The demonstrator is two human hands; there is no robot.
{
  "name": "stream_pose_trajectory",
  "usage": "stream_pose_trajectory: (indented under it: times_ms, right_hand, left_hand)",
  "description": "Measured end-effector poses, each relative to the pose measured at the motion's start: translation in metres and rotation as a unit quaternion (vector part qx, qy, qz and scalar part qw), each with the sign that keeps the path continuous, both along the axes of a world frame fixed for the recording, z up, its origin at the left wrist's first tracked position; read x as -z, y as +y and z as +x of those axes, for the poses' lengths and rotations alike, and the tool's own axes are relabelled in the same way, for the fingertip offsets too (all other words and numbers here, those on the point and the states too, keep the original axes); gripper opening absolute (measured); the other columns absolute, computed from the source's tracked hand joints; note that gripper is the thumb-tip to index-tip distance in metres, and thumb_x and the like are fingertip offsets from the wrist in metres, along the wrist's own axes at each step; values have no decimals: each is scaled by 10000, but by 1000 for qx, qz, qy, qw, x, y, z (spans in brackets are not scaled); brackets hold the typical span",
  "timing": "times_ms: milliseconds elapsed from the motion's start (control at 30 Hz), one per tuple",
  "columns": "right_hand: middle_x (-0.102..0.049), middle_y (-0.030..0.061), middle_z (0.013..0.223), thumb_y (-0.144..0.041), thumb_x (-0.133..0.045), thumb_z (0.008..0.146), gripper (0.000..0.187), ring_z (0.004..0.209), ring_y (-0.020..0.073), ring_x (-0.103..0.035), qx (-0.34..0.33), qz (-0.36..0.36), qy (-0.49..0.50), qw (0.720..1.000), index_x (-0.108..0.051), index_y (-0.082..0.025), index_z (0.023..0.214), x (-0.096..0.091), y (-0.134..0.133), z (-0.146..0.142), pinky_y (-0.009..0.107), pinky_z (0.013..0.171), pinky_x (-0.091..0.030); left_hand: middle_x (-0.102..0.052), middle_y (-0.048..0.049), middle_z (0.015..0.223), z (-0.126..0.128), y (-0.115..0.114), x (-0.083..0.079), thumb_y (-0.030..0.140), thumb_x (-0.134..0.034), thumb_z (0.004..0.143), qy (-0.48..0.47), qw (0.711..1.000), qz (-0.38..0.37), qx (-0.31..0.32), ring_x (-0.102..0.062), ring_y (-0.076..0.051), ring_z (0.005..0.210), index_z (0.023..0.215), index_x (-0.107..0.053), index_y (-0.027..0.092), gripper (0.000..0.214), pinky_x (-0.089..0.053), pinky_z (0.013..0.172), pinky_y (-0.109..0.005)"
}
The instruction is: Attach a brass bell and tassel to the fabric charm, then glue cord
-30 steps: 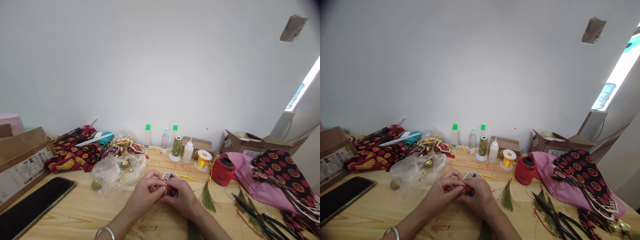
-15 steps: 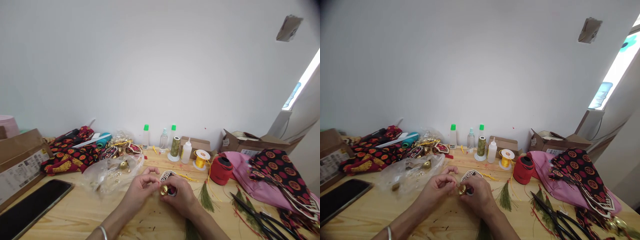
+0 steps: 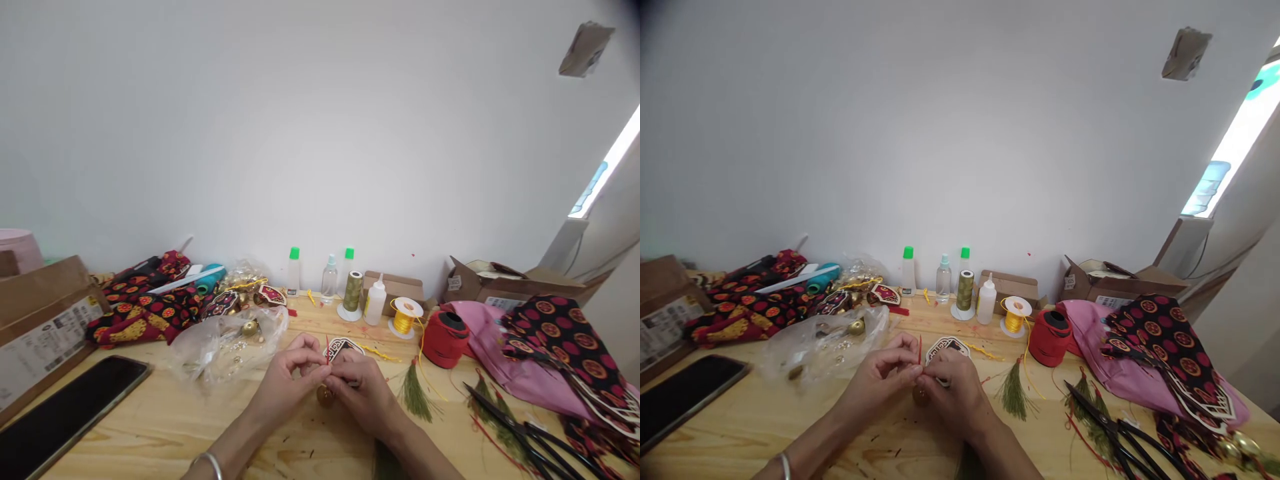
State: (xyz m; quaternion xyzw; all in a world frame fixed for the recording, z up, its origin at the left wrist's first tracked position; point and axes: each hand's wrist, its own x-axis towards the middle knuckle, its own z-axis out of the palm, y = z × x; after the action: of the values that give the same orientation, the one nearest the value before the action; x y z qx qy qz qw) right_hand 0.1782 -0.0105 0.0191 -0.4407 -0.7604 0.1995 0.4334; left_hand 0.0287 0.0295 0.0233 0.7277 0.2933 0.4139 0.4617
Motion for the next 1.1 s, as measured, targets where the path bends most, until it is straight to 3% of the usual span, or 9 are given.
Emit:
stream_pose_trajectory:
  times_ms: [133,267,367,567,800,1000,1100]
  right_hand:
    - [-498,-16,548,-317,-462,806,318,564,102,-440,-9,-66,113,991,-561,-160,547,1,2,3,215,559,-329]
    - [-479,-25,567,-395,-473,782,291,505,84,-383,2,-140,256,956,-564,-150,655,2,6,6,207,498,-297]
    - [-442,-41,530,-419,-488,770,305,478,73,-350,-13,-161,329,930,-550,-146,651,5,9,7,206,488,-270]
    - [-437,-35,529,-440,-513,750,309,481,78,-357,-39,-180,409,894,-535,-149,649,12,14,8,218,496,-269]
    - [-425,-38,530,-444,-528,733,318,486,77,-343,-33,-169,373,912,-554,-140,644,7,13,5,218,494,-252]
    - [-362,-50,500,-458,-499,743,357,481,77,-305,-10,-135,333,933,-540,-139,588,5,13,6,215,482,-227]
    - [-347,-51,486,-494,-482,734,406,472,78,-295,23,-106,366,924,-466,-156,511,6,16,9,213,463,-218]
  left_hand:
    - [-483,0,747,-1,-2,-3,294,-531,735,42,999,19,-11,-457,-121,670,779,-596,180,138,-383,638,-237]
    - [-535,-13,832,1,-3,-2,234,-562,701,24,998,48,-30,-499,-161,831,756,-529,189,78,-384,773,-276]
    - [-565,-33,942,6,-5,-2,190,-564,692,24,998,64,-11,-498,-181,943,760,-547,194,70,-361,863,-307]
    - [-596,-31,923,14,-10,-5,253,-480,774,77,993,84,-34,-530,-163,898,833,-657,230,188,-397,837,-288]
    - [-569,-28,914,16,-6,-7,214,-498,739,133,980,124,-80,-522,-168,882,782,-686,262,199,-413,797,-284]
    - [-560,-72,952,24,2,-18,247,-510,710,246,932,239,-117,-500,-231,905,612,-674,220,193,-375,807,-369]
    - [-535,-83,1015,33,6,-19,210,-524,679,253,925,250,-134,-479,-246,964,603,-665,217,161,-347,848,-390]
